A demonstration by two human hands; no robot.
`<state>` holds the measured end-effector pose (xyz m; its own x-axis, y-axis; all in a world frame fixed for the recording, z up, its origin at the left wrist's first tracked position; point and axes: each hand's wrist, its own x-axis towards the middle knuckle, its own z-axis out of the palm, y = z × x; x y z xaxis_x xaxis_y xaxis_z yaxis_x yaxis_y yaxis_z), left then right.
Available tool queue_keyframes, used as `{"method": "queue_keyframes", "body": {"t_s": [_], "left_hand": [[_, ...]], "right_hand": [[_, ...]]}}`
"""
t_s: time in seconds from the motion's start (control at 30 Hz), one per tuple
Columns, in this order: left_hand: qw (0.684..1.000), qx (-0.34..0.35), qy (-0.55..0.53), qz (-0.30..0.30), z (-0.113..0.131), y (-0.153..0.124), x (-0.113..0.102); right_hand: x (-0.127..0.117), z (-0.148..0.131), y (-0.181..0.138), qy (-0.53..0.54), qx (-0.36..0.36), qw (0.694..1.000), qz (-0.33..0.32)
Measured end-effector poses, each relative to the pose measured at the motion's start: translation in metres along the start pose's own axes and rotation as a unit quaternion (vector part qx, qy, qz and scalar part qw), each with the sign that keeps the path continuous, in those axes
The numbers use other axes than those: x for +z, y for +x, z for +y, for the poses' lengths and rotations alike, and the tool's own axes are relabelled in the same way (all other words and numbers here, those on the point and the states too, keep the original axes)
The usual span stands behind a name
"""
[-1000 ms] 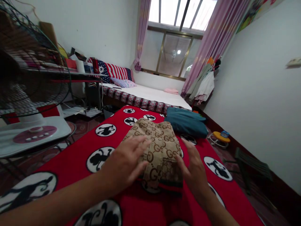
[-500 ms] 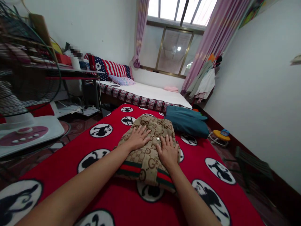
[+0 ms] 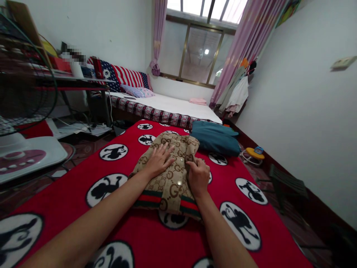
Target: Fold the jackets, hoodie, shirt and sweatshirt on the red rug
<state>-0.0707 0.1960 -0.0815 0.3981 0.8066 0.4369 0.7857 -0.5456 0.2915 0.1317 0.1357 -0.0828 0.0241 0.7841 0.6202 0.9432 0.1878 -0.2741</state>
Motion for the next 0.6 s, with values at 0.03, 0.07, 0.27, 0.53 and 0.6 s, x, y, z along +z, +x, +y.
{"method": "queue_keyframes", "body": {"t_s": [0.03, 0.07, 0.27, 0.53, 0.6], "left_hand": [[1.000, 0.016, -0.012, 0.012, 0.002, -0.002, -0.002], [0.999, 0.035, -0.021, 0.017, 0.003, -0.003, -0.004], [0.996, 0.079, -0.053, -0.003, 0.006, 0.000, -0.002], [0.981, 0.186, -0.001, -0.063, 0.047, 0.033, -0.010], [0.988, 0.144, -0.018, -0.059, 0.051, 0.034, -0.004]], "right_hand": [[-0.002, -0.001, -0.002, 0.003, -0.022, 1.000, 0.011], [-0.002, -0.002, -0.003, 0.015, -0.032, 0.999, 0.024], [0.000, -0.005, -0.004, 0.028, -0.028, 0.999, 0.024], [-0.004, -0.009, -0.012, 0.087, -0.175, 0.979, -0.052], [-0.005, -0.006, -0.013, 0.170, -0.125, 0.977, -0.033]]}}
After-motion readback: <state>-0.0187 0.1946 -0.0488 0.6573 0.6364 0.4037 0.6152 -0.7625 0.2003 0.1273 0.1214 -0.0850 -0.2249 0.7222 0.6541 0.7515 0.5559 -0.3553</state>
